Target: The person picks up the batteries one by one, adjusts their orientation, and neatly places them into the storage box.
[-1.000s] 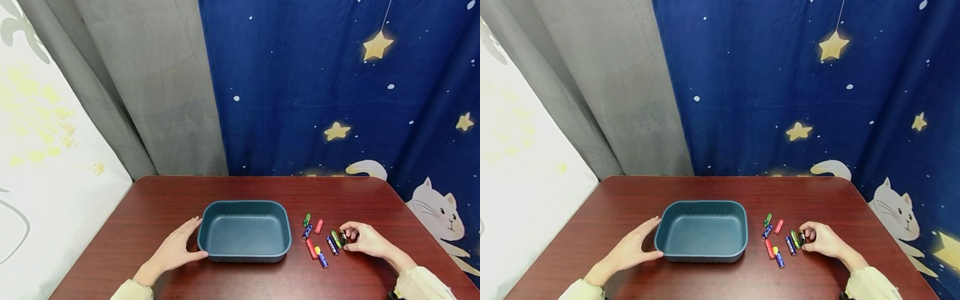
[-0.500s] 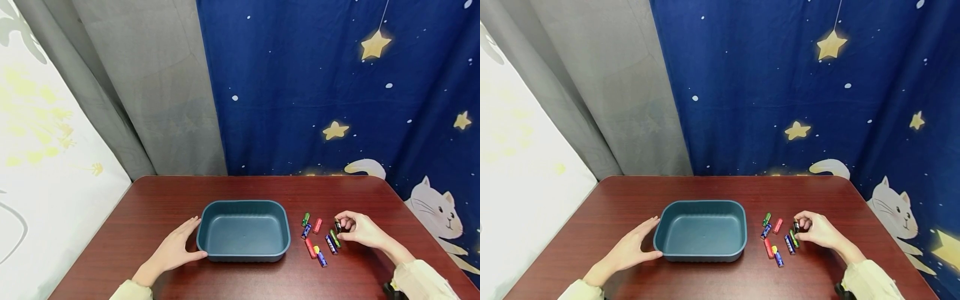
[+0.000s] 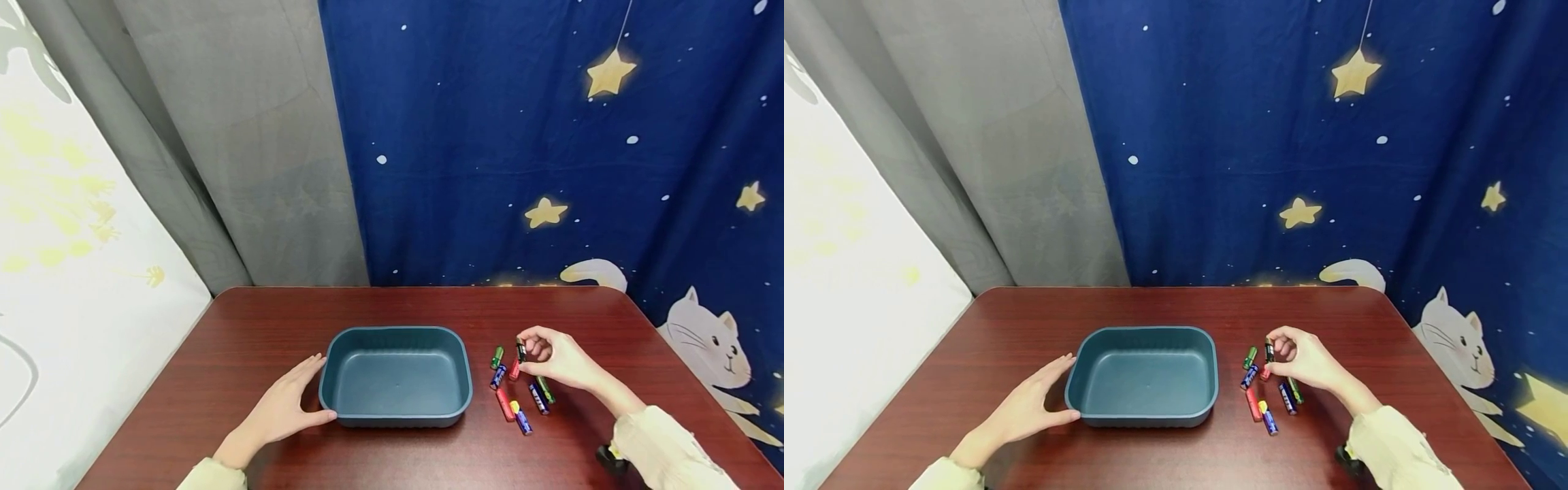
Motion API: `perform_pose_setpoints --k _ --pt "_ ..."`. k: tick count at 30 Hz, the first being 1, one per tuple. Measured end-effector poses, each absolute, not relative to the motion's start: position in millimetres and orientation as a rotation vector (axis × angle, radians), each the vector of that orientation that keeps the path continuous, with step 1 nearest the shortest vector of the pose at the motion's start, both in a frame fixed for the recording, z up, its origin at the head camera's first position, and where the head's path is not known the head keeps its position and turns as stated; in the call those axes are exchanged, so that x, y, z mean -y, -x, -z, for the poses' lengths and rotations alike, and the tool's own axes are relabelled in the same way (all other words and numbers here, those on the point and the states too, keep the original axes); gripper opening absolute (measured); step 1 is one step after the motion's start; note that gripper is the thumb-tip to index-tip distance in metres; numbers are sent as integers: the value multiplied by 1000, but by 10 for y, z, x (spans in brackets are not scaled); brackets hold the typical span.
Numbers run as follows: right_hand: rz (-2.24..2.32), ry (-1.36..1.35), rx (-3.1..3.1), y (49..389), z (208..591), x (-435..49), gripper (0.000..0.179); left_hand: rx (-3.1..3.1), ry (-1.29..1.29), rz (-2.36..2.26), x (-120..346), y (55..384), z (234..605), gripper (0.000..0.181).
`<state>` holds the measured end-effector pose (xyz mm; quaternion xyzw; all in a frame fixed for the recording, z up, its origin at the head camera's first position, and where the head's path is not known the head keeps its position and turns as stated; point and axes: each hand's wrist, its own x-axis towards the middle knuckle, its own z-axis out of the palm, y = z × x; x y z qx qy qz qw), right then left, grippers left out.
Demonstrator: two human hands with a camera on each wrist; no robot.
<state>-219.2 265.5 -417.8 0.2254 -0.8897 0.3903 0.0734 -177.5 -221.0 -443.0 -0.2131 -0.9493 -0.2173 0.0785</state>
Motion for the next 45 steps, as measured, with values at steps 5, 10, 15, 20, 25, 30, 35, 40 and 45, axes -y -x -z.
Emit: perform_pose_setpoints --k 5,10,15,20,25,30,35,40,45 --pt "-1219 -690 2665 2227 4122 -2488 43 2848 641 646 2205 1767 4420 90" --pt "-1256 -713 2684 2262 4077 -2312 45 2851 635 649 2202 1769 4406 91" --pt "-1271 -777 2646 2310 4050 -2121 42 2850 633 646 2210 1776 4415 90" --pt "-1297 -835 2606 2367 4037 -1902 41 2842 633 642 2214 1782 4415 90" --pt "-1337 -867 2628 2315 3926 -1650 42 2824 640 630 2206 1787 4389 90" --pt "-1354 -918 2629 2314 3938 -1455 42 2826 634 626 2207 1793 4393 89" --pt "-1375 -945 2616 2426 4114 -1338 42 2831 626 633 2205 1789 4395 89" --pt "-1424 -947 2610 2459 4175 -1203 41 2818 633 639 2203 1789 4392 89" --pt "-1425 -955 2628 2465 4213 -1056 40 2811 635 635 2207 1798 4407 89"
